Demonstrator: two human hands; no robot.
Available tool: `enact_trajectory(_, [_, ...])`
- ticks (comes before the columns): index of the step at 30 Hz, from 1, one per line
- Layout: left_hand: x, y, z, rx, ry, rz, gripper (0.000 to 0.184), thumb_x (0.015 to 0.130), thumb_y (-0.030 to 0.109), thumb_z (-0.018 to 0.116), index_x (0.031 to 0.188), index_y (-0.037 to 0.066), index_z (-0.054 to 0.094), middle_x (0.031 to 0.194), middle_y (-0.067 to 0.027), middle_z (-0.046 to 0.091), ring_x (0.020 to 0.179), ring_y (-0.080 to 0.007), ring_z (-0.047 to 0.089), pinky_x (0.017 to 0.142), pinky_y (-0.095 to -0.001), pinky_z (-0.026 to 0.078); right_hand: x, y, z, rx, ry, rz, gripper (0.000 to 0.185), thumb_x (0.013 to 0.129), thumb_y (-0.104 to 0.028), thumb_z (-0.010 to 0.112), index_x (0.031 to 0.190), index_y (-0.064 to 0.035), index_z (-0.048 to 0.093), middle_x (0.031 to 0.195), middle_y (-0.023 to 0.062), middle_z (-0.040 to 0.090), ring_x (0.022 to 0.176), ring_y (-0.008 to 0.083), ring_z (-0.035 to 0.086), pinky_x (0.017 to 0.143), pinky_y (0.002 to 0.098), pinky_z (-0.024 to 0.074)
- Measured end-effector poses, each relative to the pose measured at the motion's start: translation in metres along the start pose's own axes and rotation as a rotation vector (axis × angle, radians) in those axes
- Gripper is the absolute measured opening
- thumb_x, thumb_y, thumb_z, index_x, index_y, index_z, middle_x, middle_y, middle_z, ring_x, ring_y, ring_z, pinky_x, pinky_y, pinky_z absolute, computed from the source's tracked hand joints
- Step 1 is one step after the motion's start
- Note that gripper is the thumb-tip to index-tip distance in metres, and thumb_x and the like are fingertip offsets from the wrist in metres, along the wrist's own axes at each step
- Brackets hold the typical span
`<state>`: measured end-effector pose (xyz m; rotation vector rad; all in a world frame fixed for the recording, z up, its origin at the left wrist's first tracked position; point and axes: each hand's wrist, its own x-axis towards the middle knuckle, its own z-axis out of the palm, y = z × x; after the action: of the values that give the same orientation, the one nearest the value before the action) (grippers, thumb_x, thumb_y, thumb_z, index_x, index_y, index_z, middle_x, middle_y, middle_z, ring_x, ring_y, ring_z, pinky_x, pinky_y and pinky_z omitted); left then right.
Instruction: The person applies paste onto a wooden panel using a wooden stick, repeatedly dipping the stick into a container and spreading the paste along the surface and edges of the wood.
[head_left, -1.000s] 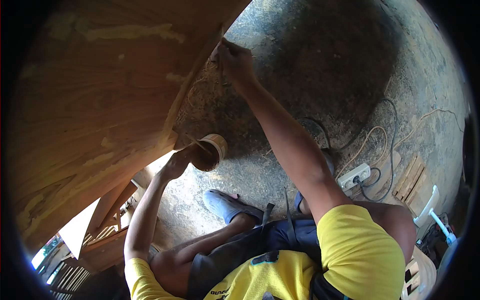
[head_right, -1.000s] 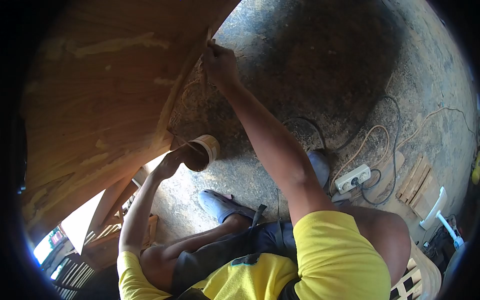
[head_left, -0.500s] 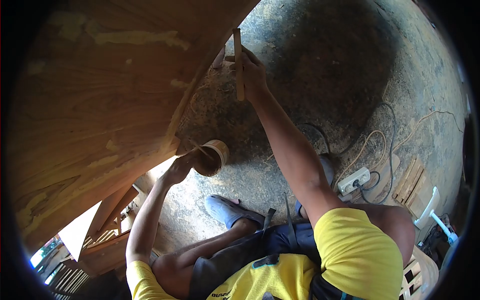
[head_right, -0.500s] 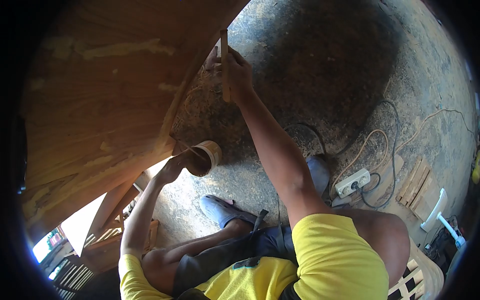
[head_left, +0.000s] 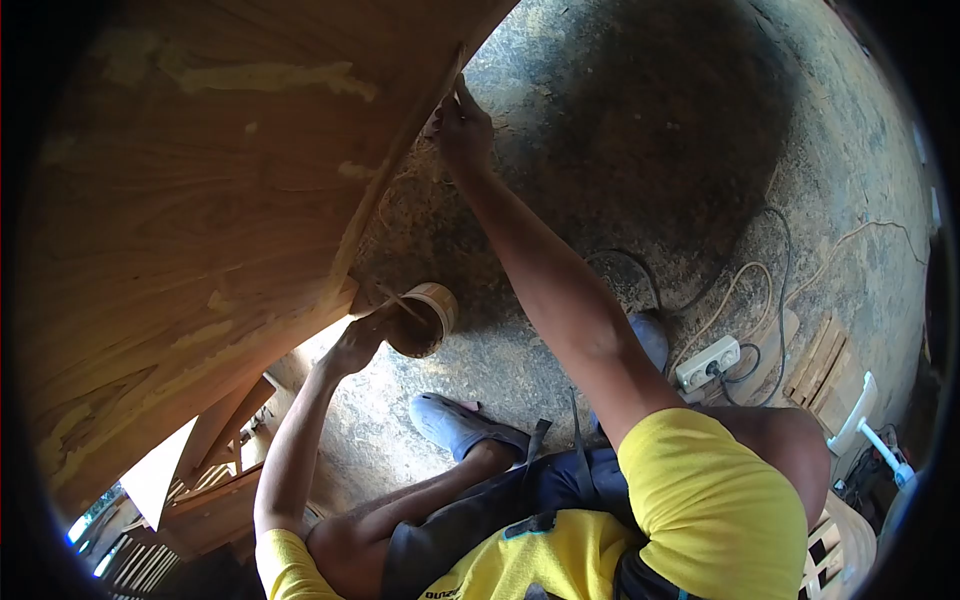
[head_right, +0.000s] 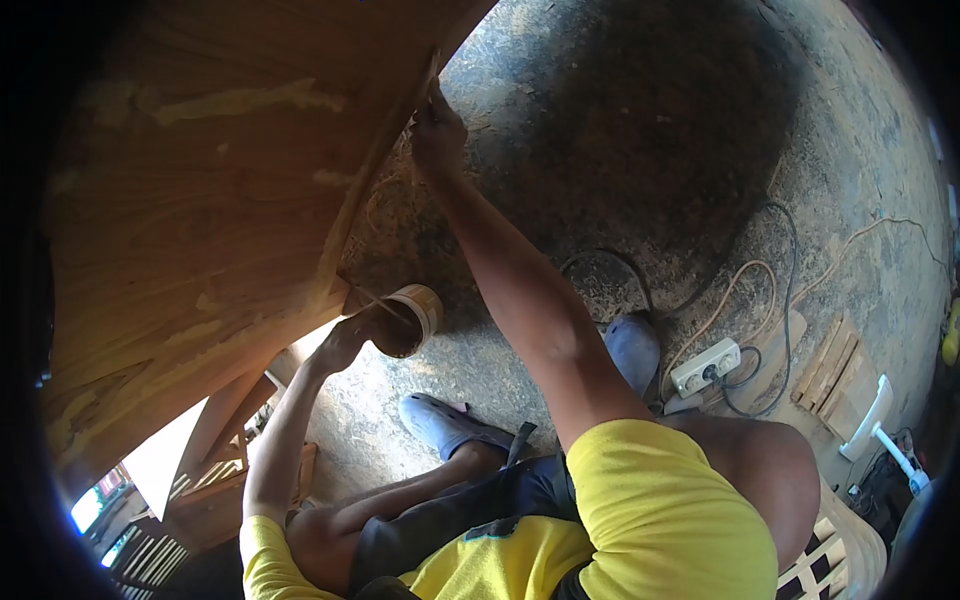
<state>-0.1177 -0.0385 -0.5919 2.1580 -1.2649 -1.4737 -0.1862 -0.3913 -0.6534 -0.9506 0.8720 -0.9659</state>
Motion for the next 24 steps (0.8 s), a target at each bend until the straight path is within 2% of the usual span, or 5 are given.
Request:
enact_trajectory(4, [0.004,-0.004,-0.001,-0.019,-0.018,-0.014,0.049,0.105,0.022,0.05,0.147,-0.003,0.046,0.141,-0.0254,0.058,0.133,-0.0334,0.055,0.109,-0.0393,0.045,-0.005,0.003,-0.005,-0.277,0.041,-0.12,0.045,0.105,-0.016,0.057,0.148,-0.0085,0.052,0.084,0.0049,0.067,0.065,0.0096,0.059,0.062,0.0275,0.0544])
enact_trajectory(9, [0.004,0.002,-0.006,-0.071,-0.083,-0.034,0.05,0.105,0.022,0.049,0.148,-0.002,0.045,0.141,-0.0226,0.059,0.131,-0.0286,0.057,0.108,-0.0384,0.045,0.006,-0.006,-0.05,-0.346,0.066,-0.157,0.041,0.1,-0.013,0.058,0.141,-0.0102,0.061,0.083,0.0042,0.068,0.064,0.0086,0.058,0.059,0.0279,0.0507])
enact_trajectory(17, [0.003,0.014,-0.006,-0.066,-0.057,-0.022,0.046,0.107,0.022,0.049,0.146,-0.002,0.048,0.14,-0.0196,0.06,0.13,-0.0256,0.056,0.11,-0.0368,0.042,-0.011,-0.057,-0.035,-0.238,-0.01,0.074,0.039,0.1,-0.018,0.059,0.138,-0.0111,0.064,0.081,0.0026,0.068,0.067,0.0059,0.055,0.061,0.0274,0.0472])
enact_trajectory(22, [0.006,0.005,-0.007,-0.038,-0.082,-0.048,0.047,0.107,0.022,0.048,0.146,-0.003,0.047,0.141,-0.0193,0.059,0.131,-0.0256,0.054,0.11,-0.0369,0.042,-0.026,-0.043,-0.046,-0.225,-0.083,0.015,0.039,0.1,-0.018,0.059,0.139,-0.0115,0.064,0.082,0.0006,0.067,0.068,0.0059,0.054,0.062,0.0259,0.0469])
enact_trajectory(24, [0.005,0.007,-0.007,-0.06,-0.113,-0.103,0.047,0.107,0.022,0.049,0.147,-0.003,0.046,0.141,-0.0188,0.059,0.13,-0.0245,0.055,0.11,-0.0365,0.042,-0.02,-0.046,-0.06,-0.182,-0.121,0.119,0.039,0.101,-0.019,0.06,0.138,-0.0102,0.064,0.086,0.0011,0.067,0.066,0.0066,0.055,0.061,0.0261,0.0478])
